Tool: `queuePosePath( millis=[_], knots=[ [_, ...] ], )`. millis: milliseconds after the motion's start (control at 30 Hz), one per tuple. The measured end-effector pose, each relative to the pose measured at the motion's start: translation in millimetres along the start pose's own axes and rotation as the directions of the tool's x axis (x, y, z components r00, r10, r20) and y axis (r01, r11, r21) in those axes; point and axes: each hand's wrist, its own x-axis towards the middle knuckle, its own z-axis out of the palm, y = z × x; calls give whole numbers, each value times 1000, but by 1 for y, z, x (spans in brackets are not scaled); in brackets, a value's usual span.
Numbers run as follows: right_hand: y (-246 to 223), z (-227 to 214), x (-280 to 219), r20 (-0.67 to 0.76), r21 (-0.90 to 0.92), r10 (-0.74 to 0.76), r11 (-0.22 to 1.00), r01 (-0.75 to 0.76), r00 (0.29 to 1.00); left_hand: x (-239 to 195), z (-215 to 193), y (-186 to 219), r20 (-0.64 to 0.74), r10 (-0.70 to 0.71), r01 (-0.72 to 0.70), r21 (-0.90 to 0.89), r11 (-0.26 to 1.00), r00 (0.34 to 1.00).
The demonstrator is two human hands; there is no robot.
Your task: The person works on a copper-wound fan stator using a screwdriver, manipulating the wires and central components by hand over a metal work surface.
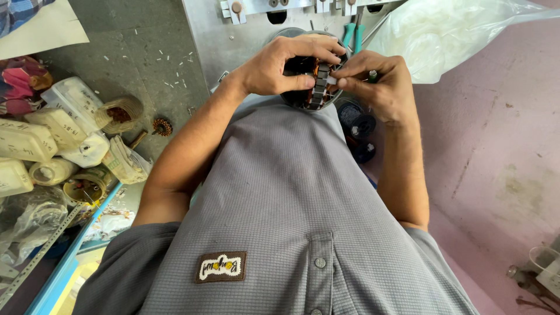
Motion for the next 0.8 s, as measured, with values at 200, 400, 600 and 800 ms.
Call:
queuePosePath(
  millis=[200, 400, 600, 800],
  knots=[
    [11, 6, 9, -39, 75, 26, 997, -23, 999, -1, -5, -3, 11, -26, 27, -123, 992, 1000],
    [1, 8, 15, -38, 17, 44, 999, -43, 998, -1, -3, -4, 26, -110, 113, -221, 969, 994],
    [-7, 8, 14, -73, -228, 73, 970, -88, 995, -2, -1, -8, 21, -109, 111, -194, 975, 994],
    [19, 12, 0, -206, 98, -14, 995, 35, 978, 0, 10, 0, 2, -91, 89, 190, 978, 996]
  ],
)
